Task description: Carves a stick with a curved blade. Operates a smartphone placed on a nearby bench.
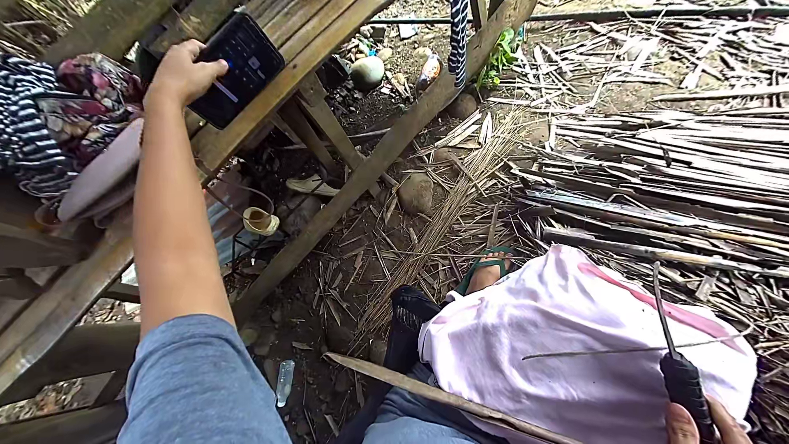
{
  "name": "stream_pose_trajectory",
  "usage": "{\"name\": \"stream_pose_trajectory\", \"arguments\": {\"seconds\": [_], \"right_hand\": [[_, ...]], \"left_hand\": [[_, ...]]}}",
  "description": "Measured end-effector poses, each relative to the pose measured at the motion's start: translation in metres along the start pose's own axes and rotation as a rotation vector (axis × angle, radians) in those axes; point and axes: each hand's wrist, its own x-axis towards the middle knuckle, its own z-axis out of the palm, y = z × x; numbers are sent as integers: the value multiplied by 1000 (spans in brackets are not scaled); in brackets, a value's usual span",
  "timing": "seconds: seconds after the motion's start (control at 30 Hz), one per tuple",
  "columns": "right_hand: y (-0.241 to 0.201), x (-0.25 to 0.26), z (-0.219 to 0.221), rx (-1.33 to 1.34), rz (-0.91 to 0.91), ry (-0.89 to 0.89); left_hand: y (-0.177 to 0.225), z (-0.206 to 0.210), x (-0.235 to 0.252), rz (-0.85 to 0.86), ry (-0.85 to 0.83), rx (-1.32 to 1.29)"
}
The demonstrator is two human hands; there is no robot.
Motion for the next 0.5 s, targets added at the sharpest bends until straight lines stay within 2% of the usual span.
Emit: {"name": "stream_pose_trajectory", "arguments": {"seconds": [0.2,0.5], "right_hand": [[-3,1,1,-25,7,6],[-2,1,3,-33,-2,8]], "left_hand": [[-7,11,32,-50,88,22],[-7,18,37,-28,152,14]]}}
